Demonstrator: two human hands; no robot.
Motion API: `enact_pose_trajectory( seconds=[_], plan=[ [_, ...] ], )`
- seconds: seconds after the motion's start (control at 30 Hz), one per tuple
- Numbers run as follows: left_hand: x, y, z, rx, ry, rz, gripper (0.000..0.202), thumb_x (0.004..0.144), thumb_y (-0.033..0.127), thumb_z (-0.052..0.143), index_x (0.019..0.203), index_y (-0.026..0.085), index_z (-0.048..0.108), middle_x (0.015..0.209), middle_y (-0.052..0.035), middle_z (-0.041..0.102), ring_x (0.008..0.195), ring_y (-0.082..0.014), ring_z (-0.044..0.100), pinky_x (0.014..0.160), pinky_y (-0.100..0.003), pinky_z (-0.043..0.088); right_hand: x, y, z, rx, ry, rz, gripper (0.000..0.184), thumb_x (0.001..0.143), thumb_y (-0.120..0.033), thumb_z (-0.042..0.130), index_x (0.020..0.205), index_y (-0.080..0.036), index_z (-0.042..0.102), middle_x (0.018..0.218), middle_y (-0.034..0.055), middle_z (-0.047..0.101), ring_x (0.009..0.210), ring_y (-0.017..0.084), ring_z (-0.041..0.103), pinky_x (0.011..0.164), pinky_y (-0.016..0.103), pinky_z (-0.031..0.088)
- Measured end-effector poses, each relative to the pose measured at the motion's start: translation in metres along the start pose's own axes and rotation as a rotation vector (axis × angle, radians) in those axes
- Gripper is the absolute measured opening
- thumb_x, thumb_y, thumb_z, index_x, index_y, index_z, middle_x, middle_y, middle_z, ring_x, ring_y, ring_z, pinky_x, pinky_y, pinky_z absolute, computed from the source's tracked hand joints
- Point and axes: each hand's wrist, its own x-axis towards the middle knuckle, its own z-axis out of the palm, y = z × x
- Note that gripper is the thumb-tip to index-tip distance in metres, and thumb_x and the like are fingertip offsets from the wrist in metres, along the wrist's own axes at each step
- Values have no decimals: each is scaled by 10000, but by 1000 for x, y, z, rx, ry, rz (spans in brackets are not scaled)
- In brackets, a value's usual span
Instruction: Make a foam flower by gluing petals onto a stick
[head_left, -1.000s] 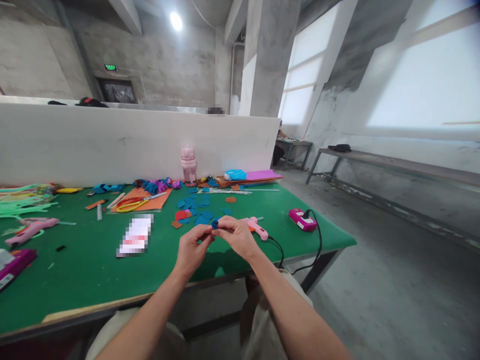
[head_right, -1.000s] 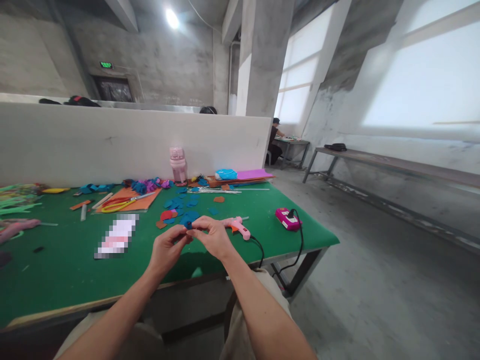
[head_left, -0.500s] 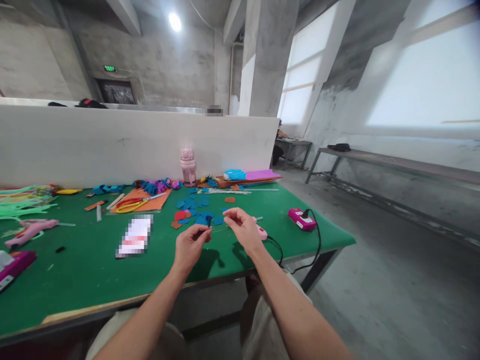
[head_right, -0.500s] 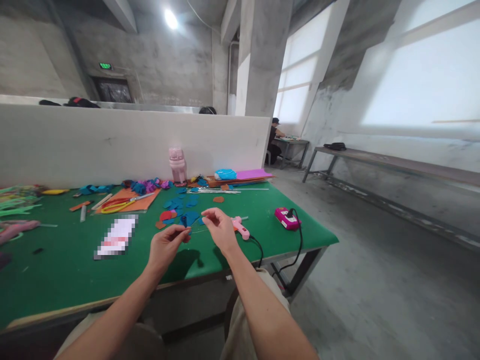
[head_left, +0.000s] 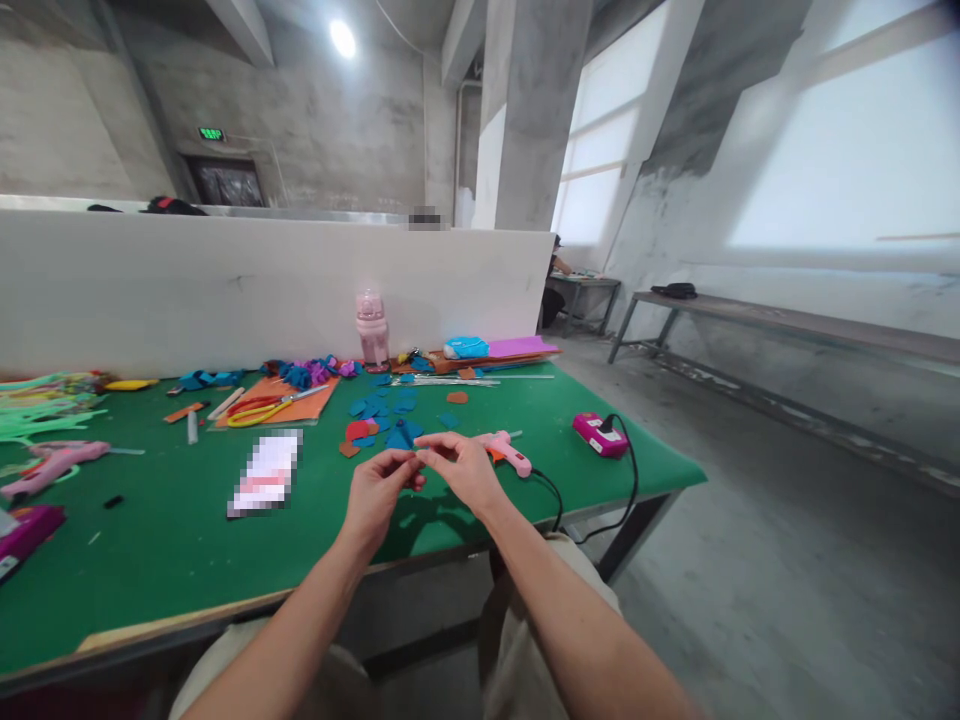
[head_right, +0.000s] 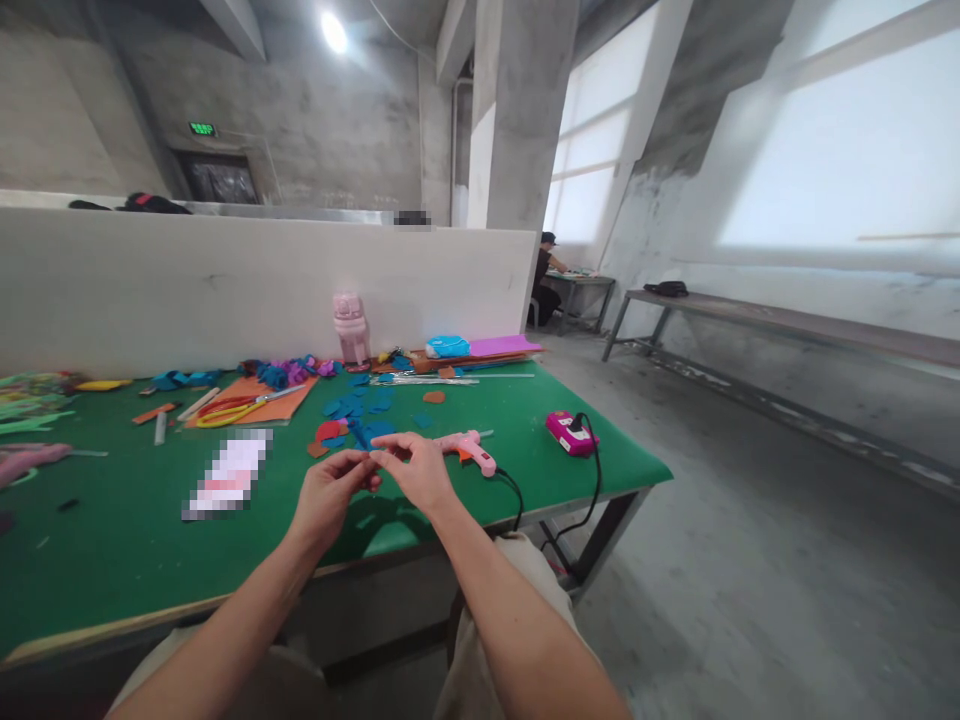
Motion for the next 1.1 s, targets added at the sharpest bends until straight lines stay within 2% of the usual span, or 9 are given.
enact_pose_trajectory(
  seconds=[0.2, 0.37, 0.63, 0.87, 0.97, 1.1],
  plan=[
    [-2, 0, 1, -33, -60, -29, 227, 623, 331, 675, 693, 122, 620, 578, 1, 600, 514, -97, 553, 521, -213, 451, 2, 0, 6, 110, -9, 67, 241, 702, -346, 605, 876, -192, 670, 801, 37, 655, 745, 161, 593, 697, 277, 467],
    [-2, -2, 0, 31, -111, 11, 212, 660, 329, 641, 711, 124, 629, 562, -3, 604, 523, -102, 546, 538, -218, 440, 1, -4, 3, 121, -30, 67, 241, 681, -358, 624, 824, -170, 674, 797, 44, 658, 763, 172, 603, 702, 279, 462],
    [-1, -4, -1, 184, -94, 128, 180, 693, 316, 602, 710, 137, 617, 525, 9, 589, 512, -108, 540, 527, -210, 429, -1, -9, -2, -21, 1, -70, 157, 699, -328, 618, 732, -182, 665, 706, 24, 617, 666, 139, 551, 615, 247, 425],
    [-2, -4, -2, 221, -97, 189, 161, 712, 304, 574, 731, 151, 620, 545, 6, 600, 516, -109, 552, 525, -206, 445, -2, -11, 2, -44, 31, -144, 113, 722, -296, 598, 705, -195, 645, 695, 19, 590, 685, 143, 545, 659, 264, 428],
    [-2, -3, -2, 218, -105, 161, 179, 709, 318, 580, 710, 144, 619, 527, 3, 598, 501, -107, 547, 516, -206, 441, -2, -10, 2, -22, 30, -97, 131, 705, -313, 613, 718, -189, 653, 696, 24, 602, 686, 147, 548, 666, 268, 432],
    [-2, 1, -1, 185, -101, 98, 205, 697, 340, 601, 703, 135, 620, 523, -4, 604, 503, -109, 550, 521, -211, 445, 0, -8, -4, 130, -94, 76, 249, 689, -345, 617, 877, -186, 656, 782, 24, 641, 729, 148, 565, 693, 271, 442]
  ],
)
